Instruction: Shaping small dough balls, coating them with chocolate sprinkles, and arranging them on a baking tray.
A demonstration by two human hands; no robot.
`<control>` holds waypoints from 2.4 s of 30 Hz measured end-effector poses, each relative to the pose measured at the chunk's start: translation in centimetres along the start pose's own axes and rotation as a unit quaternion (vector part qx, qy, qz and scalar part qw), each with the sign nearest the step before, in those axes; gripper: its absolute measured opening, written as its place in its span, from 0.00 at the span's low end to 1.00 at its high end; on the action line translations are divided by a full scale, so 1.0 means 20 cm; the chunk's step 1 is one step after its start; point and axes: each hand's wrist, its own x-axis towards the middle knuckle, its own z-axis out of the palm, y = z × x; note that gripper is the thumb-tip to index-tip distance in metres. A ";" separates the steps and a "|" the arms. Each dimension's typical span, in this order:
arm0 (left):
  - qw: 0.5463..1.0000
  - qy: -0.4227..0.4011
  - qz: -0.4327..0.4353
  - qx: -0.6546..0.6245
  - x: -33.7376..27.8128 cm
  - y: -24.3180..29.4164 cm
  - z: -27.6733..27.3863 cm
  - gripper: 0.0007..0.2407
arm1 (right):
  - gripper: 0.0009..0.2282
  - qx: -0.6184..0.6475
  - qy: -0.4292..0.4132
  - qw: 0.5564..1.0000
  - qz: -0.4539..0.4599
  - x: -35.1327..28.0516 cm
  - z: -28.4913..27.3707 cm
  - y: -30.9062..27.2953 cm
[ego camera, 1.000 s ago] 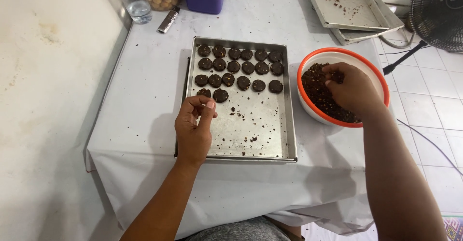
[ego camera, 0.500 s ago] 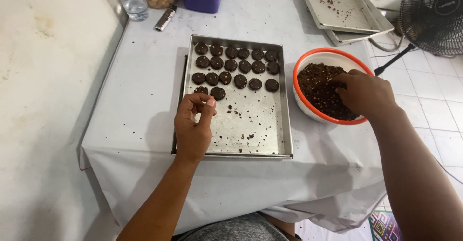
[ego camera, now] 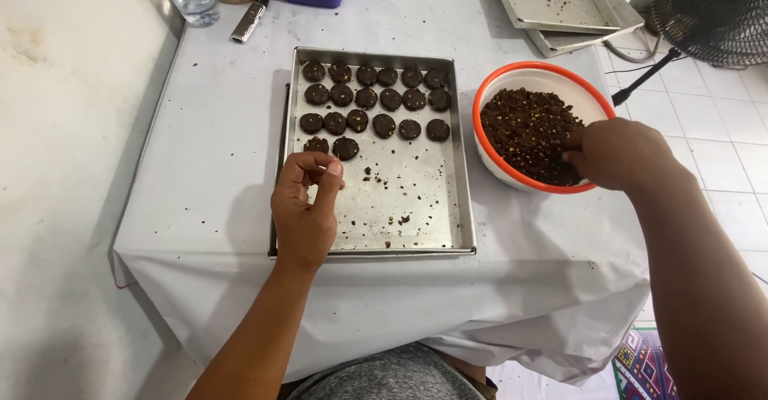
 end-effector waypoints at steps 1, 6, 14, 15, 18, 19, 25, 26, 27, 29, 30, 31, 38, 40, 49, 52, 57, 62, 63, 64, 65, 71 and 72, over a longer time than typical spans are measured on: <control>1.000 0.001 0.000 0.000 0.00 0.00 0.00 0.02 | 0.18 0.000 0.001 1.000 -0.001 -0.01 -0.01 0.01; 1.000 -0.011 0.000 0.006 0.00 0.00 0.00 0.02 | 0.23 0.036 -0.011 0.999 -0.014 -0.05 -0.01 0.02; 0.999 -0.020 0.016 0.025 -0.01 0.00 0.00 0.01 | 0.14 -0.017 0.023 0.999 -0.021 0.03 0.06 0.02; 0.999 -0.019 0.015 0.029 -0.01 0.00 0.00 0.02 | 0.13 -0.049 0.027 0.998 -0.030 0.05 0.07 0.01; 1.000 -0.015 0.016 0.023 -0.01 0.00 0.00 0.01 | 0.18 -0.047 0.023 0.999 -0.014 0.05 0.05 -0.02; 1.000 -0.013 0.015 0.023 -0.01 0.00 0.00 0.01 | 0.18 -0.048 0.023 0.998 -0.016 0.04 0.04 -0.04; 1.000 -0.014 0.014 0.018 -0.01 0.00 0.00 0.02 | 0.14 -0.058 0.003 0.998 0.009 0.05 0.00 -0.07; 1.000 -0.016 0.012 0.022 -0.01 0.00 0.00 0.02 | 0.15 -0.046 0.002 0.999 0.016 0.06 0.00 -0.06; 0.999 -0.019 0.009 0.026 -0.01 0.00 0.00 0.02 | 0.16 -0.035 0.000 0.999 0.023 0.06 0.00 -0.06; 0.999 -0.019 0.011 0.025 -0.01 0.00 -0.01 0.03 | 0.14 0.008 0.015 1.000 0.018 0.02 -0.03 -0.04; 0.999 -0.023 0.011 0.023 -0.02 0.01 0.00 0.03 | 0.13 0.052 0.026 0.998 0.014 0.00 -0.04 -0.02; 0.999 -0.021 0.011 0.022 -0.01 0.01 0.00 0.03 | 0.13 0.050 0.028 0.998 0.014 0.00 -0.03 0.00; 0.998 -0.037 0.046 0.032 -0.02 0.02 0.00 0.03 | 0.14 0.543 0.071 0.836 0.026 0.01 0.01 0.03; 0.997 -0.040 0.053 0.034 -0.01 0.02 0.01 0.02 | 0.13 0.609 0.057 0.791 0.017 0.08 0.06 0.04; 0.997 -0.016 0.030 0.062 -0.01 0.02 0.02 0.02 | 0.19 0.777 0.082 0.622 -0.037 0.04 0.08 -0.10; 0.997 -0.010 0.014 0.074 -0.02 0.03 0.02 0.03 | 0.18 0.741 0.142 0.657 -0.010 0.02 0.09 -0.14; 0.996 -0.009 0.056 0.071 -0.01 -0.05 0.03 0.03 | 0.25 0.617 0.260 0.743 -0.003 0.37 0.37 -0.08; 0.995 -0.004 0.054 0.082 -0.01 -0.04 0.04 0.03 | 0.27 0.568 0.295 0.769 0.000 0.38 0.38 -0.08; 0.995 -0.001 0.055 0.085 -0.01 -0.04 0.04 0.02 | 0.28 0.555 0.304 0.775 -0.003 0.37 0.37 -0.08; 0.995 -0.001 0.055 0.085 -0.01 -0.04 0.04 0.02 | 0.28 0.555 0.304 0.775 -0.004 0.35 0.35 -0.07; 0.995 0.000 0.054 0.084 -0.01 -0.04 0.04 0.03 | 0.19 0.513 0.315 0.799 -0.020 0.34 0.33 -0.06; 0.996 -0.001 0.050 0.078 -0.02 -0.02 0.04 0.03 | 0.09 0.840 0.135 0.525 -0.024 0.22 0.20 -0.11; 0.996 -0.001 0.054 0.077 -0.02 -0.02 0.04 0.03 | 0.12 0.861 0.090 0.493 -0.091 0.18 0.19 -0.11</control>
